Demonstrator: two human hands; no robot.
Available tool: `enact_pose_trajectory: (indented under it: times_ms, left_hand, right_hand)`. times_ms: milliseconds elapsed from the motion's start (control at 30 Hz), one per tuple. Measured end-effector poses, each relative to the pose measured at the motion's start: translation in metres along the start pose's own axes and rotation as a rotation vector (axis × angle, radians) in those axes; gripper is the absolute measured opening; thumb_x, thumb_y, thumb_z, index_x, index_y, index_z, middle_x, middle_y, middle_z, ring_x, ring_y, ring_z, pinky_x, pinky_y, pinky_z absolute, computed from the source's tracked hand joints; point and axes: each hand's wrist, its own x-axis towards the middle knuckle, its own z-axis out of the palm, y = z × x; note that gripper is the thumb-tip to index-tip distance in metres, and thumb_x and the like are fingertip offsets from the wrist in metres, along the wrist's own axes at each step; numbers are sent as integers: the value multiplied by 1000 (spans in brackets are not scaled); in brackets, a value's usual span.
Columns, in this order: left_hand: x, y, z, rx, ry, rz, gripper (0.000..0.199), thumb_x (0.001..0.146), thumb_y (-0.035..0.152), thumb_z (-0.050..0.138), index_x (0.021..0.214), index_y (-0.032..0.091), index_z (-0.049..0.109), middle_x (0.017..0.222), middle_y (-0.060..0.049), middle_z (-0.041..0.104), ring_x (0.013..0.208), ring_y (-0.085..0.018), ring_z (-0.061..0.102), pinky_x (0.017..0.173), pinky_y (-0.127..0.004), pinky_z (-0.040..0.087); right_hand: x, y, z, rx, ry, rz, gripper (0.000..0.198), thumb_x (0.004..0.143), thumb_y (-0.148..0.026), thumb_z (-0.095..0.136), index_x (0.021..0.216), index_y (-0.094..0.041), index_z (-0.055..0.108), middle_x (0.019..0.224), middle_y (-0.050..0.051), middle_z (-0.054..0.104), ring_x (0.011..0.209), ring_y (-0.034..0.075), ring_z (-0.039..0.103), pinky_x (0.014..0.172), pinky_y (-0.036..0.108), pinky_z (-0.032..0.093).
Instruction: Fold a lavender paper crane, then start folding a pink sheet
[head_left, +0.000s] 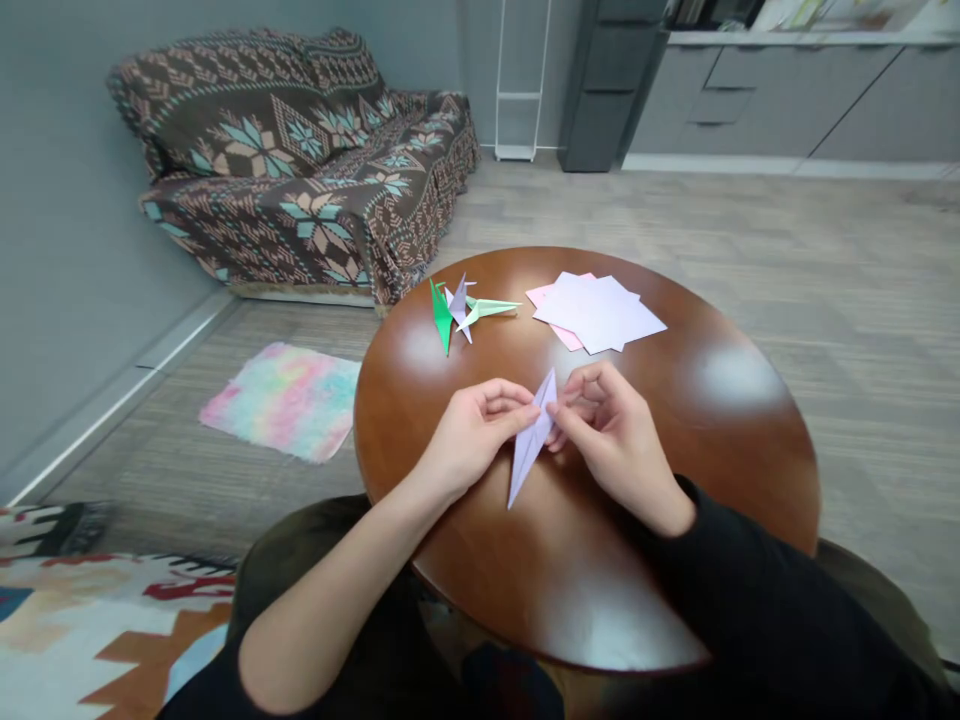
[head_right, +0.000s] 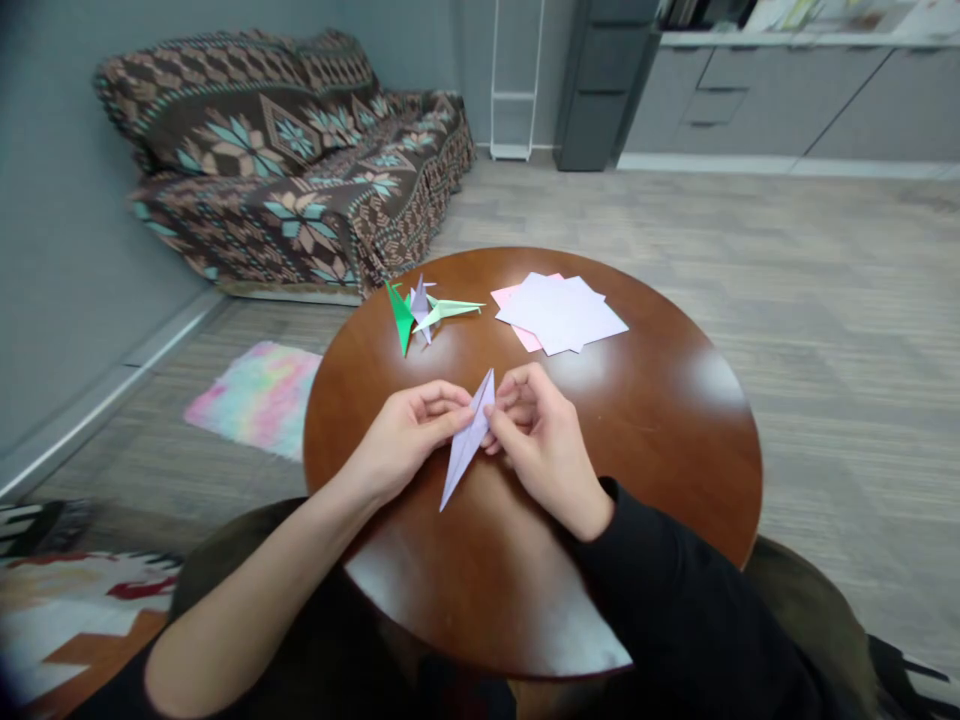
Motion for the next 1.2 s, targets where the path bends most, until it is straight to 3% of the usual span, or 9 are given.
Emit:
enact_pose_trajectory:
  times_ms: [133,367,567,700,900,1033,1200]
  left_hand:
    - [1,1,-2,28,27,28,32,66,35,95,80,14,74,77,-3,75,70,-15,68,74,-26,52]
    - [0,2,-3,48,-80,-28,26,72,34,90,80,14,76,80,-2,76,73,-14,66,75,-25,48]
    - [0,0,-4,-77,-123,-164,31,70,36,93,86,13,79,81,-4,77,70,-11,64,70,-23,46]
    - [-1,2,-2,-111,-134,-222,30,65,33,95,83,13,80,77,-3,76,68,-12,64,71,-24,47]
    - [-1,0,-4,-29,-105,-194,26,70,34,91,82,14,80,70,-1,73,60,-9,59,62,-22,40]
    - [-1,-1,-4,-27,-128,-153,24,73,33,90,84,14,80,75,-2,74,65,-9,60,65,-22,42]
    - [-2,0,-2,-49,-137,-119,24,76,34,88,85,15,78,77,0,73,68,-9,61,67,-21,43]
  right_hand:
    - [0,-2,-1,-88,-16,15,19,91,-34,74,95,-19,63,67,-3,65,55,13,65,52,24,55]
    - [4,-4,-9,-161,-20,-11,18,90,-33,72,83,-17,74,60,-4,55,51,9,44,49,25,33]
    - [4,-4,-12,-189,6,-3,18,86,-31,75,75,-17,74,64,-2,58,60,12,46,57,28,34]
    - [4,-3,-11,-141,18,54,18,85,-29,72,72,-16,74,56,-4,52,53,10,39,51,28,28]
    - [5,-3,-10,-42,-13,76,25,87,-37,74,72,-16,74,54,-5,46,51,8,32,48,27,22]
    - [5,-5,-9,-40,-10,127,31,79,-42,85,69,-15,72,54,-5,47,51,7,33,48,27,20]
    - [5,-3,-11,31,-21,164,34,83,-43,83,67,-16,70,50,-6,44,47,7,32,47,28,19]
